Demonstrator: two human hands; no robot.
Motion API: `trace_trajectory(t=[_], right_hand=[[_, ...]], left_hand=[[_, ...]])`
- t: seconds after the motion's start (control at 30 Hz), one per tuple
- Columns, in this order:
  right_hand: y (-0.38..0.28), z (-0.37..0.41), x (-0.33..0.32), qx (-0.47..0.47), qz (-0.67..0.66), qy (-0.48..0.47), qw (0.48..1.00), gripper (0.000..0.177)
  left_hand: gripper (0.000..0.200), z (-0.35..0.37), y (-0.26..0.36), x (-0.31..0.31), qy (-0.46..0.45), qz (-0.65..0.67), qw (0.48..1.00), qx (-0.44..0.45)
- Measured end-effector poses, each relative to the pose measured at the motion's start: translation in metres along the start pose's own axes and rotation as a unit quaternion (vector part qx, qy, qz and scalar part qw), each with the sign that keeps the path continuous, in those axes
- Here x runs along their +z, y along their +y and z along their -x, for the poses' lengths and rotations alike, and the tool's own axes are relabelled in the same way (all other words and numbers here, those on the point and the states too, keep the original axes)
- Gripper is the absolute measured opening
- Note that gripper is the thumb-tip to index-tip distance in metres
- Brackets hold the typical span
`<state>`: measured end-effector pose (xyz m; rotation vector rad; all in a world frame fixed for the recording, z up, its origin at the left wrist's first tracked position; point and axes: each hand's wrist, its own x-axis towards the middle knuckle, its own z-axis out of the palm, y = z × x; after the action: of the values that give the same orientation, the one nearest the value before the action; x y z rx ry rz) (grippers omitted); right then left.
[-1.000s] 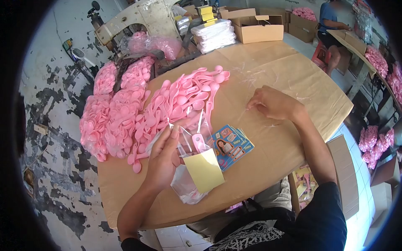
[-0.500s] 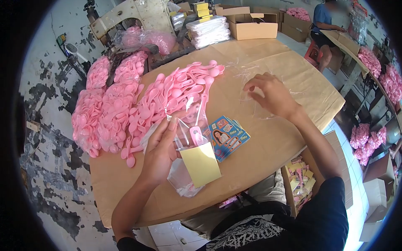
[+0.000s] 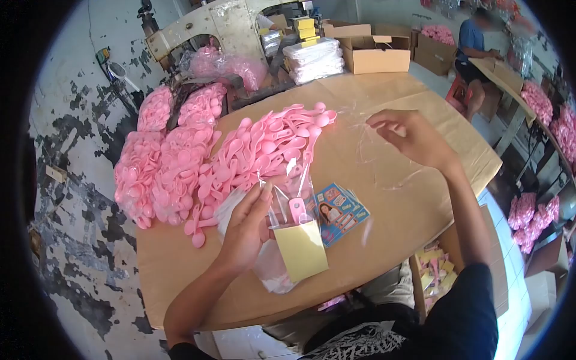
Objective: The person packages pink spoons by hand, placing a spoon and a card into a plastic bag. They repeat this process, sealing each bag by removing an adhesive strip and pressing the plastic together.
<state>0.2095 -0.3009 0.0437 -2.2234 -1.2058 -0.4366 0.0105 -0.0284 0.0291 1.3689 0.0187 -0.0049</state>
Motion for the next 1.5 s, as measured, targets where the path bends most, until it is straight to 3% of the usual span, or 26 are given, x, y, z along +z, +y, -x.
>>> trace_trajectory(t=[0.03,0.13,0.23,0.3,0.37,0.57,0.6,0.7,0.8,0.9,0.93,0.97,1.2,1.3,1.37,1.5], right_hand=[[-0.019,0.002,-0.016,0.061,-0.151,-0.014,0.987,0.024],[-0.039,0.009,-0.04,0.046,-0.214,-0.062,0.974,0.023],[-0.086,0.012,-0.008,0.036,-0.266,-0.073,0.961,0.023],[-0.112,0.017,0.026,-0.004,-0.326,-0.133,0.936,0.02],[-0.121,0.013,0.048,0.043,-0.373,-0.149,0.915,0.02],[-0.117,0.005,0.066,0.107,-0.496,-0.124,0.853,0.021],[-0.115,0.004,0.067,0.108,-0.517,-0.121,0.841,0.021],[-0.107,0.002,0.069,0.088,-0.525,-0.171,0.829,0.025],[-0.11,0.002,0.077,0.124,-0.554,-0.144,0.811,0.025],[-0.106,0.005,0.082,0.106,-0.514,-0.121,0.843,0.022],[-0.107,0.005,0.079,0.143,-0.508,-0.125,0.84,0.02],[-0.107,0.006,0.078,0.129,-0.506,-0.109,0.846,0.02],[-0.097,0.01,0.084,0.044,-0.514,-0.065,0.854,0.025],[-0.086,0.006,0.08,-0.074,-0.423,-0.068,0.9,0.026],[-0.084,0.004,0.08,-0.103,-0.41,-0.061,0.904,0.027],[-0.084,0.003,0.079,-0.135,-0.384,-0.055,0.912,0.026]], left_hand=[[0.04,0.003,-0.004,0.0,-0.002,0.004,1.0,-0.012],[0.042,0.003,-0.006,-0.001,-0.01,0.021,1.0,0.012],[0.043,0.005,-0.002,-0.001,-0.015,0.006,1.0,0.023],[0.042,0.006,-0.001,0.002,-0.019,0.004,0.999,0.039],[0.041,0.007,-0.001,0.006,-0.02,0.009,0.998,0.062],[0.045,0.001,-0.014,-0.006,-0.009,-0.018,1.0,0.018],[0.045,-0.002,-0.015,-0.008,-0.019,-0.048,0.997,0.055],[0.046,0.001,-0.009,-0.006,-0.034,-0.018,0.998,0.043],[0.043,0.002,-0.007,-0.004,-0.011,0.031,0.999,0.017],[0.043,-0.002,-0.016,-0.008,-0.028,0.045,0.998,0.036],[0.044,-0.004,-0.015,-0.006,-0.009,0.022,0.998,0.054],[0.043,-0.001,-0.007,-0.007,-0.035,0.039,0.999,0.012],[0.024,-0.009,-0.008,-0.024,-0.078,-0.083,0.989,0.096],[0.018,-0.01,-0.013,-0.027,-0.093,-0.104,0.98,0.14],[0.018,-0.012,-0.016,-0.031,-0.111,-0.141,0.967,0.178],[0.012,-0.011,-0.008,-0.041,-0.148,-0.172,0.963,0.142]])
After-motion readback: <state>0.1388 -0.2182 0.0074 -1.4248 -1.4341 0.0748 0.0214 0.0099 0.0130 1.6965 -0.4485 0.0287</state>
